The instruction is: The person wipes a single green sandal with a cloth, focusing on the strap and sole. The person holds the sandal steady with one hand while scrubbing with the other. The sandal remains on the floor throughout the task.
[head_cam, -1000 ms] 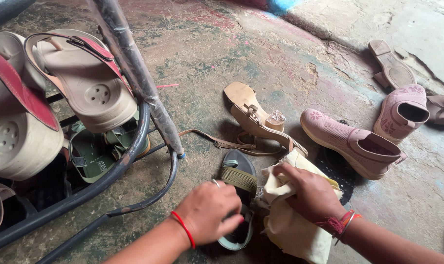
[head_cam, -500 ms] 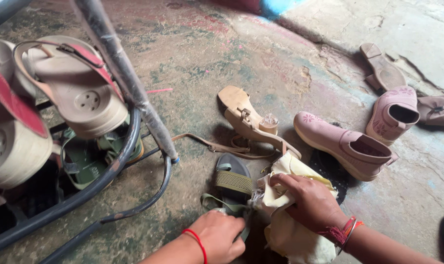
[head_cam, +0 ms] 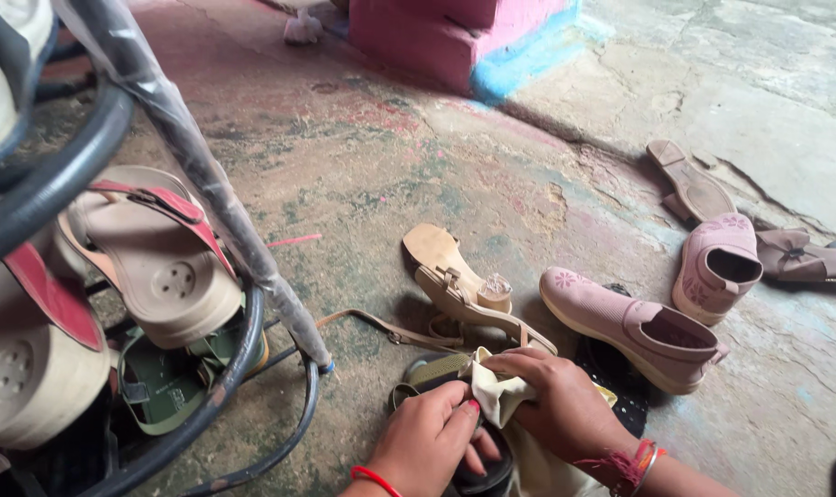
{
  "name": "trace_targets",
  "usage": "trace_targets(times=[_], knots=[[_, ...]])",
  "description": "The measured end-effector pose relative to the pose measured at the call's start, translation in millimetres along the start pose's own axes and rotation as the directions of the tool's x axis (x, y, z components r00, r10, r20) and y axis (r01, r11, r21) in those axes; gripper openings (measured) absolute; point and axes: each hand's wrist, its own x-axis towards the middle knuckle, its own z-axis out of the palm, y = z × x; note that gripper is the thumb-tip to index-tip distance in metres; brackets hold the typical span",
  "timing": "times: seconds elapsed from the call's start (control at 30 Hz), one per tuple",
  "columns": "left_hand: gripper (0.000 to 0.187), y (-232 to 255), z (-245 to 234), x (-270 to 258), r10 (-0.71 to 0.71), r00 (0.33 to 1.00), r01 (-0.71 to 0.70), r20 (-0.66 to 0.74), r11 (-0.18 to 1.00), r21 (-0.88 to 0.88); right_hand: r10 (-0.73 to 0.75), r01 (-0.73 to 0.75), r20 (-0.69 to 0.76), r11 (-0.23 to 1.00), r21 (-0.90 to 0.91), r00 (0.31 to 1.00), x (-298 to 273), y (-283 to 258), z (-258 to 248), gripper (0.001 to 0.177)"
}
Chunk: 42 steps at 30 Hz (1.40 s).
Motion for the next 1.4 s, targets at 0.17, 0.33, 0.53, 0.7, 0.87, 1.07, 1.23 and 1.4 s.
trace_targets(times=[0.17,0.33,0.53,0.7,0.87,1.07,1.23,1.4], knots=[[0.035,14,-1,16,-0.165,0.982,0.142,-0.092,0.966,-0.214,-0.143,0.143,-0.014,0.989,0.025,0.99,15,-27,-32,0.054],[0.058,19,-6,41,-0.123,0.987,0.054,-0.106,0.866,-0.498,-0.29,0.291,0.023,0.954,-0.07,0.957,24,-50,-62,0.06],[0.079,32,-15,54,-0.353,0.924,0.31,0.147,0.465,-0.829,-0.453,0.471,0.129,0.848,-0.243,0.882,29,-79,-74,0.061],[0.089,37,-25,49,-0.399,0.904,0.364,0.153,0.53,-0.766,-0.263,0.299,0.144,0.867,-0.398,0.954,33,-84,-89,0.061],[0.087,46,-35,50,-0.471,0.877,0.328,0.096,0.44,-0.836,-0.415,0.406,0.072,0.818,-0.408,0.907,27,-85,-80,0.06],[0.091,47,-34,44,-0.411,0.904,0.26,0.119,0.306,-0.916,-0.714,0.655,0.093,0.573,-0.493,0.694,10,-77,-39,0.042],[0.093,38,-38,46,-0.508,0.86,0.16,-0.047,0.357,-0.92,-0.797,0.787,0.271,0.364,-0.498,0.54,2,-52,-22,0.035],[0.085,25,-34,53,-0.568,0.822,0.259,-0.036,0.43,-0.865,-0.81,0.786,0.257,0.349,-0.51,0.527,-6,-33,-8,0.034]])
